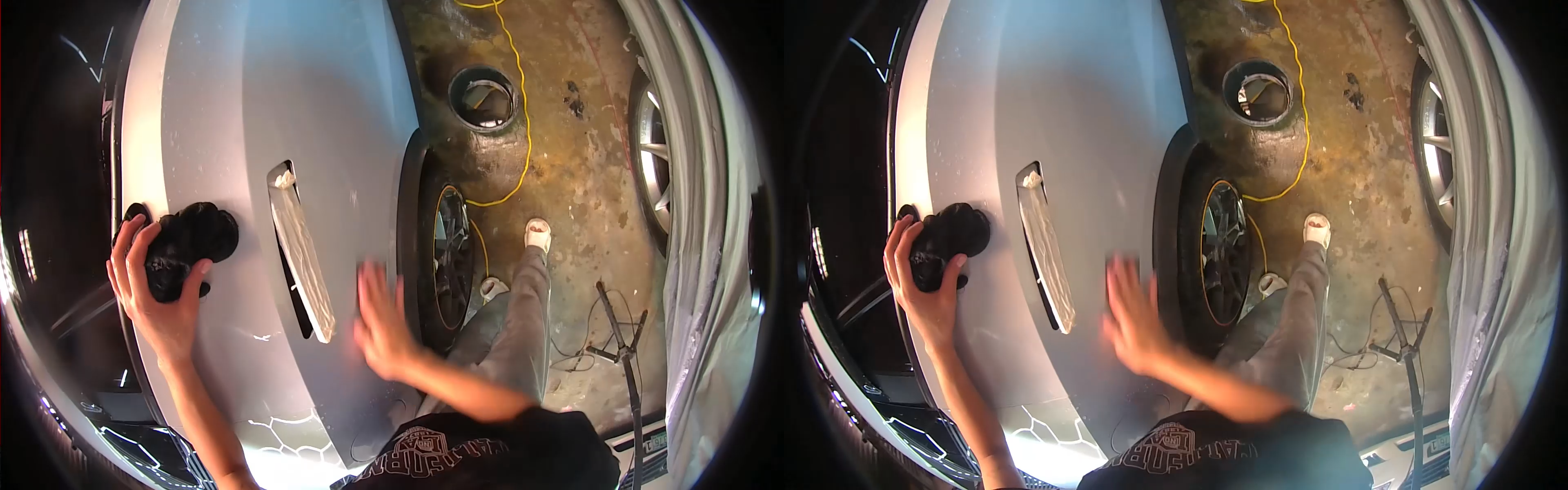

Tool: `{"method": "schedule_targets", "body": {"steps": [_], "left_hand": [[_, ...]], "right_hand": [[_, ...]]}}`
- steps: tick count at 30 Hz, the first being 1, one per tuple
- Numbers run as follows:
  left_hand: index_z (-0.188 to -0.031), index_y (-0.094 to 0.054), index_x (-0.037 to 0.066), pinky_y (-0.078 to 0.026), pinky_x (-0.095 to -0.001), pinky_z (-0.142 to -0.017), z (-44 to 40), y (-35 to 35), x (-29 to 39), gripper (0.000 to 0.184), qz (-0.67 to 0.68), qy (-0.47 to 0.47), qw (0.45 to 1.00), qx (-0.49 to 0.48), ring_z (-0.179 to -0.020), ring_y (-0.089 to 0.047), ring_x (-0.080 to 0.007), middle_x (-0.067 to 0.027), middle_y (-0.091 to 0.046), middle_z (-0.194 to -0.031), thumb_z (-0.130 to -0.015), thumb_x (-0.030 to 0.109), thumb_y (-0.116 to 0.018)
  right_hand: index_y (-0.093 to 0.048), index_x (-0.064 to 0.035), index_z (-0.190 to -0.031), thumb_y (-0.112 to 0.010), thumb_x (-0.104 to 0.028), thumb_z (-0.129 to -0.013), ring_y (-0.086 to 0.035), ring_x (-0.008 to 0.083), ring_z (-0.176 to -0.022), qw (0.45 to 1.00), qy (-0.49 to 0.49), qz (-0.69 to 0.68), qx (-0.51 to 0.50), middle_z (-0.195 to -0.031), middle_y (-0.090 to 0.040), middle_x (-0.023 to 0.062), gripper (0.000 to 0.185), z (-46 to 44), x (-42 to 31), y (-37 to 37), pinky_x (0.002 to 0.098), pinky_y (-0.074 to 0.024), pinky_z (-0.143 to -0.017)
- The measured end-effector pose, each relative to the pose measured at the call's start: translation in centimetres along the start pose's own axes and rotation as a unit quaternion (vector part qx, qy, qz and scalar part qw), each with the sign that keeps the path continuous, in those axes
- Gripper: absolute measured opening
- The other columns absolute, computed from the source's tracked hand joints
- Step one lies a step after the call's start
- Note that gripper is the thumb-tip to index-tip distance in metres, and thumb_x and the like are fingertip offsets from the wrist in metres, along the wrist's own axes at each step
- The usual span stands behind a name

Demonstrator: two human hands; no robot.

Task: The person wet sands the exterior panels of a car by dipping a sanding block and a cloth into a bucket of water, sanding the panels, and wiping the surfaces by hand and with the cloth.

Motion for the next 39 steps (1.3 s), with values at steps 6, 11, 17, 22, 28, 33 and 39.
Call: {"method": "schedule_targets", "body": {"steps": [6, 11, 17, 22, 28, 33, 39], "left_hand": [[-0.121, -0.062, 0.011, -0.037, -0.047, -0.107, -0.5, 0.4, 0.3, 0.065, 0.015, 0.005, 1.0, -0.005, -0.122, -0.053, -0.0335, -0.0089, -0.059, -0.132, -0.062, 0.021, -0.089], [-0.121, -0.062, 0.01, -0.038, -0.0469, -0.106, -0.2, 0.3, 0.4, 0.065, 0.005, 0.003, 1.0, -0.001, -0.122, -0.054, -0.0336, -0.009, -0.06, -0.132, -0.062, 0.021, -0.088], [-0.12, -0.062, 0.009, -0.039, -0.0471, -0.106, -0.4, 0.2, 0.6, 0.066, 0.01, 0.005, 1.0, 0.004, -0.12, -0.054, -0.034, -0.0096, -0.059, -0.131, -0.062, 0.023, -0.089], [-0.122, -0.062, 0.007, -0.04, -0.0443, -0.107, -0.4, 0.1, 0.7, 0.063, 0.018, 0.015, 1.0, -0.006, -0.125, -0.053, -0.0328, -0.0107, -0.059, -0.133, -0.064, 0.011, -0.087], [-0.121, -0.062, 0.007, -0.04, -0.0448, -0.106, -0.5, 0.4, 0.9, 0.064, 0.002, 0.003, 1.0, -0.004, -0.124, -0.054, -0.0332, -0.0106, -0.059, -0.132, -0.063, 0.013, -0.088], [-0.118, -0.064, 0.012, -0.039, -0.0437, -0.105, -0.5, 0.4, 0.8, 0.061, 0.017, -0.003, 1.0, 0.015, -0.118, -0.058, -0.0303, -0.0066, -0.061, -0.129, -0.064, 0.022, -0.089], [-0.121, -0.062, 0.015, -0.035, -0.0446, -0.108, -0.4, 0.4, 0.9, 0.062, -0.007, 0.014, 1.0, 0.011, -0.122, -0.057, -0.0264, -0.0031, -0.06, -0.131, -0.066, 0.023, -0.089]], "right_hand": [[-0.012, -0.0005, -0.157, -0.026, -0.042, -0.107, -0.013, 0.0333, -0.152, 0.977, -0.083, -0.14, 0.14, -0.164, -0.015, 0.02, 0.066, -22.0, 13.1, 6.3, 0.0532, -0.0069, -0.123], [0.002, -0.0028, -0.158, -0.046, -0.029, -0.101, 0.003, 0.041, -0.153, 0.996, -0.045, -0.079, 0.003, -0.166, 0.005, 0.0194, 0.08, 0.3, 1.0, 0.3, 0.0642, -0.0041, -0.118], [-0.017, 0.0028, -0.155, -0.03, -0.034, -0.107, -0.016, 0.0331, -0.152, 0.985, -0.078, -0.121, 0.093, -0.163, -0.016, 0.0214, 0.062, -25.5, 12.4, 8.8, 0.0521, -0.0138, -0.122], [-0.016, -0.0061, -0.159, -0.055, -0.026, -0.096, -0.011, 0.0433, -0.151, 0.98, 0.149, -0.048, 0.12, -0.165, -0.011, 0.0185, 0.077, -10.8, 0.9, 4.0, 0.065, -0.0122, -0.117], [-0.025, -0.0016, -0.155, -0.053, -0.028, -0.096, -0.017, 0.043, -0.15, 0.985, 0.167, 0.033, 0.041, -0.163, -0.019, 0.0191, 0.07, -12.2, -1.7, 5.7, 0.066, -0.0183, -0.115], [-0.029, -0.0011, -0.153, -0.057, -0.02, -0.094, -0.019, 0.0407, -0.15, 0.97, 0.221, 0.047, 0.089, -0.165, -0.017, 0.0158, 0.068, -14.2, -3.4, 6.3, 0.0623, -0.0198, -0.117], [-0.019, -0.0044, -0.158, -0.055, -0.031, -0.096, -0.013, 0.0387, -0.152, 0.983, 0.178, 0.046, -0.029, -0.166, -0.01, 0.0158, 0.076, -2.7, 0.4, 2.4, 0.0635, -0.0077, -0.119]]}}
Point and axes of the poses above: each hand's wrist, its own z-axis away from the middle knuckle, its own y-axis out of the back of the hand, x = y × z, the point moved 7 cm from there along -z, towards the middle knuckle
